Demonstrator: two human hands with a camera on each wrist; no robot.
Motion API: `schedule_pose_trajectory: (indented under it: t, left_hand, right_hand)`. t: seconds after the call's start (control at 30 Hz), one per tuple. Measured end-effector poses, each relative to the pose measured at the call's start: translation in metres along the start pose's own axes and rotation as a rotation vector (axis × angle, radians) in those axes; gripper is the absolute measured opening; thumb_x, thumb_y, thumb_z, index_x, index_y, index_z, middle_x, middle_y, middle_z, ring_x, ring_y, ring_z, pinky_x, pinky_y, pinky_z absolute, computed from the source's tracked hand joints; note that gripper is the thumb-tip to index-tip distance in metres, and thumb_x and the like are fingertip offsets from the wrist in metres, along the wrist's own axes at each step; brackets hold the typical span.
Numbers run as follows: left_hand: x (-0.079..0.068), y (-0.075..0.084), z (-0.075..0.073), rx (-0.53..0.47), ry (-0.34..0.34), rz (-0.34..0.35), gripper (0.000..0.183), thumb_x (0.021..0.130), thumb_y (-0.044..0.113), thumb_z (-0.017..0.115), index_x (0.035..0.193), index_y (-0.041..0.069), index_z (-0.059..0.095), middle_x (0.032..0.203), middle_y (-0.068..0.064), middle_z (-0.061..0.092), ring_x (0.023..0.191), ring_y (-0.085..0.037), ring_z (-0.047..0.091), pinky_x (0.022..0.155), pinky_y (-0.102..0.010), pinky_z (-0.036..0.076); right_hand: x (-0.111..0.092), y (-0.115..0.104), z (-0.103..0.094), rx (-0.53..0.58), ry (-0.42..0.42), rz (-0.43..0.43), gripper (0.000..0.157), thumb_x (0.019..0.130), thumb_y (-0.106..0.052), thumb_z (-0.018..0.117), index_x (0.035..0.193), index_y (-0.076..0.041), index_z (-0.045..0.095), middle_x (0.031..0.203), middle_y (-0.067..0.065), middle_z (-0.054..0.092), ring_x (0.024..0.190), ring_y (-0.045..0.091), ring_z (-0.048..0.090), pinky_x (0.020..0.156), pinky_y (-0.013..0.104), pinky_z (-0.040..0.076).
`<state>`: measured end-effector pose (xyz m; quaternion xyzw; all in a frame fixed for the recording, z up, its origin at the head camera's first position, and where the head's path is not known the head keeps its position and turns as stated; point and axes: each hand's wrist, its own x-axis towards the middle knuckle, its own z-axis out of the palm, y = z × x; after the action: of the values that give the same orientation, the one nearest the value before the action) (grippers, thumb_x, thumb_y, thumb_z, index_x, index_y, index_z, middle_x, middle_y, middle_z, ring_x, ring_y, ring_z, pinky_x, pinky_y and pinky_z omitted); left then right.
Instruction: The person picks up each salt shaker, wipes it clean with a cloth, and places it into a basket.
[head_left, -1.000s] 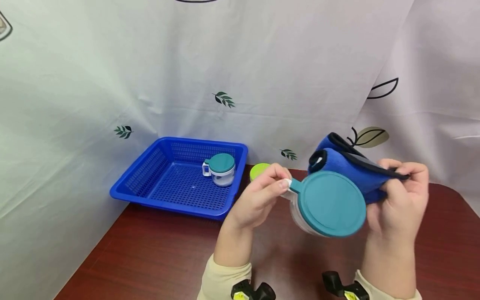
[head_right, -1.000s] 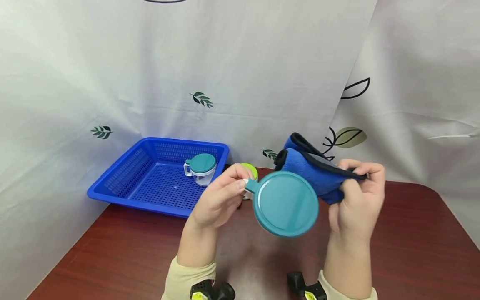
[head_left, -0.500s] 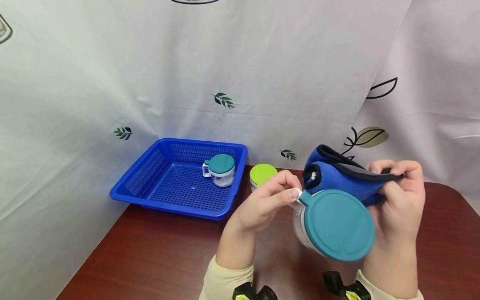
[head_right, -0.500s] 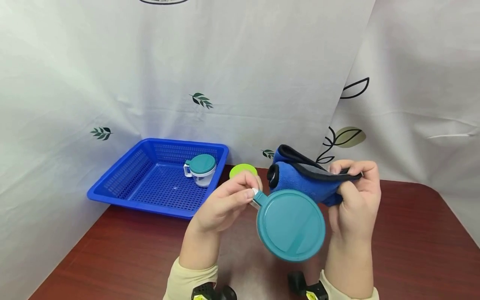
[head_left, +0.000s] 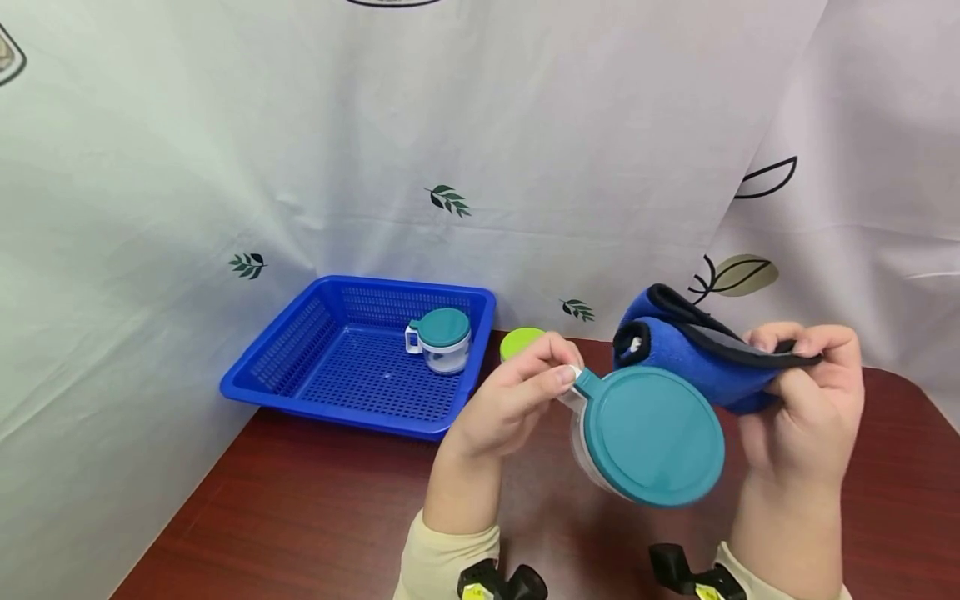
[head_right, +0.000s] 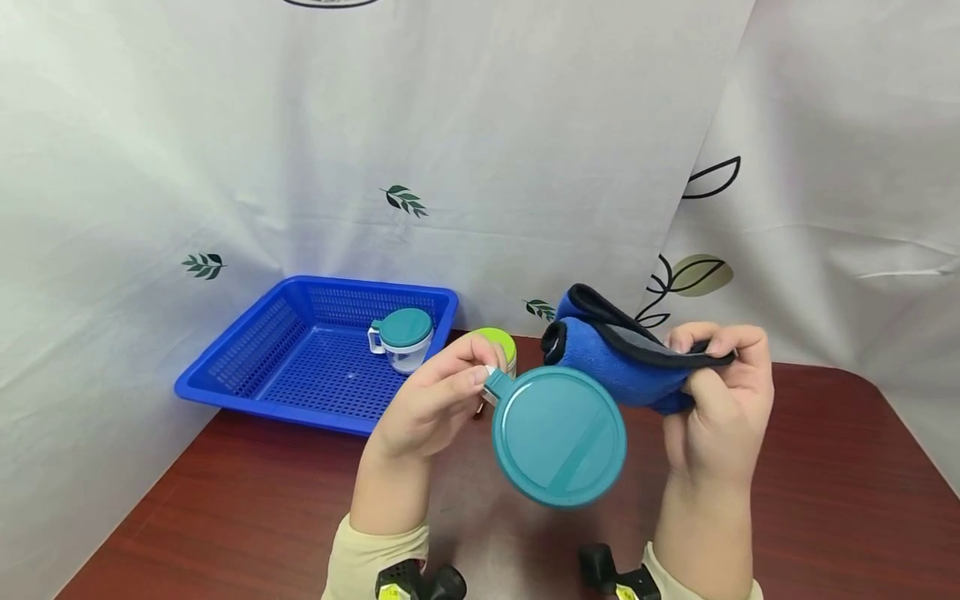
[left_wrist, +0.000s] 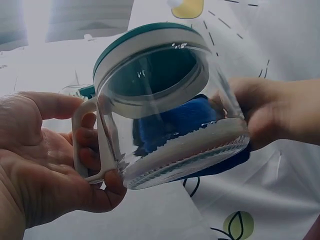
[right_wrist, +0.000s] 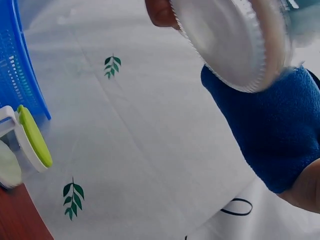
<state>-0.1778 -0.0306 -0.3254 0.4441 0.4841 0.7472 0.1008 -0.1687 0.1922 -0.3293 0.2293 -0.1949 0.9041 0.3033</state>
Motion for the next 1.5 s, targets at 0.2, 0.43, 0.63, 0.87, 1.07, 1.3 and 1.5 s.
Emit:
schedule_pose_trajectory:
  t: [0.2, 0.43, 0.63, 0.87, 1.07, 1.3, 1.5]
  left_hand:
    - [0.001, -0.001, 0.003, -0.004, -0.006, 0.0, 0.027, 0.095, 0.008, 0.041, 0.093, -0.017, 0.033, 0.086, 0.001, 0.047, 0.081, -0.01, 0.044, 0.075, -0.022, 0.036]
    - [0.0, -0.002, -0.004, -0.049, 0.252, 0.059, 0.007, 0.095, 0.005, 0.04, 0.093, 0.007, 0.046, 0.081, 0.004, 0.051, 0.075, -0.008, 0.047, 0.069, -0.02, 0.037]
    - [0.005, -0.001, -0.005, -0.097, 0.585, 0.14, 0.017, 0.094, -0.002, 0.036, 0.087, 0.01, 0.047, 0.078, 0.003, 0.047, 0.08, -0.01, 0.044, 0.078, -0.026, 0.034]
    - [0.008, -0.001, -0.006, -0.12, 0.784, 0.197, 0.019, 0.096, -0.002, 0.034, 0.086, 0.009, 0.046, 0.077, 0.0, 0.041, 0.079, -0.012, 0.042, 0.076, -0.026, 0.034]
    - [0.009, -0.001, -0.01, -0.142, 0.841, 0.219, 0.018, 0.096, -0.001, 0.036, 0.084, 0.008, 0.046, 0.076, -0.001, 0.042, 0.08, -0.013, 0.044, 0.078, -0.028, 0.035]
    - [0.009, -0.001, -0.007, -0.143, 0.789, 0.148, 0.019, 0.096, -0.002, 0.036, 0.084, 0.009, 0.047, 0.078, -0.001, 0.045, 0.08, -0.013, 0.043, 0.076, -0.026, 0.035]
    - [0.012, -0.005, 0.01, -0.144, 0.71, 0.083, 0.017, 0.095, -0.004, 0.037, 0.085, 0.008, 0.046, 0.078, 0.001, 0.048, 0.079, -0.011, 0.044, 0.074, -0.024, 0.034]
  right_hand:
    - [-0.002, 0.004, 0.004, -0.073, 0.029, 0.005, 0.038, 0.06, 0.032, 0.006, 0.075, 0.008, 0.031, 0.064, 0.026, 0.048, 0.066, 0.035, 0.046, 0.063, 0.036, 0.044]
    - [-0.001, 0.003, 0.004, -0.103, 0.039, -0.04, 0.04, 0.051, 0.031, 0.009, 0.074, 0.009, 0.033, 0.067, 0.027, 0.049, 0.066, 0.033, 0.043, 0.053, 0.03, 0.039]
    - [-0.001, 0.005, 0.005, -0.164, 0.033, -0.026, 0.042, 0.047, 0.036, 0.014, 0.071, 0.01, 0.036, 0.07, 0.026, 0.052, 0.067, 0.031, 0.046, 0.044, 0.026, 0.037]
    - [-0.003, 0.005, 0.007, -0.181, 0.04, -0.017, 0.042, 0.046, 0.037, 0.015, 0.07, 0.011, 0.036, 0.069, 0.026, 0.052, 0.065, 0.031, 0.047, 0.044, 0.026, 0.039]
    - [-0.002, -0.002, 0.005, -0.105, 0.059, -0.014, 0.038, 0.05, 0.031, 0.009, 0.072, 0.01, 0.032, 0.065, 0.027, 0.05, 0.062, 0.034, 0.046, 0.053, 0.032, 0.041]
    - [-0.004, -0.003, 0.001, -0.013, -0.172, 0.091, 0.036, 0.062, 0.032, 0.007, 0.077, 0.01, 0.031, 0.066, 0.029, 0.048, 0.063, 0.037, 0.047, 0.069, 0.042, 0.045]
    - [-0.012, 0.007, 0.011, -0.104, -0.229, 0.097, 0.03, 0.07, 0.031, 0.016, 0.077, 0.009, 0.034, 0.069, 0.025, 0.049, 0.065, 0.033, 0.046, 0.069, 0.039, 0.044]
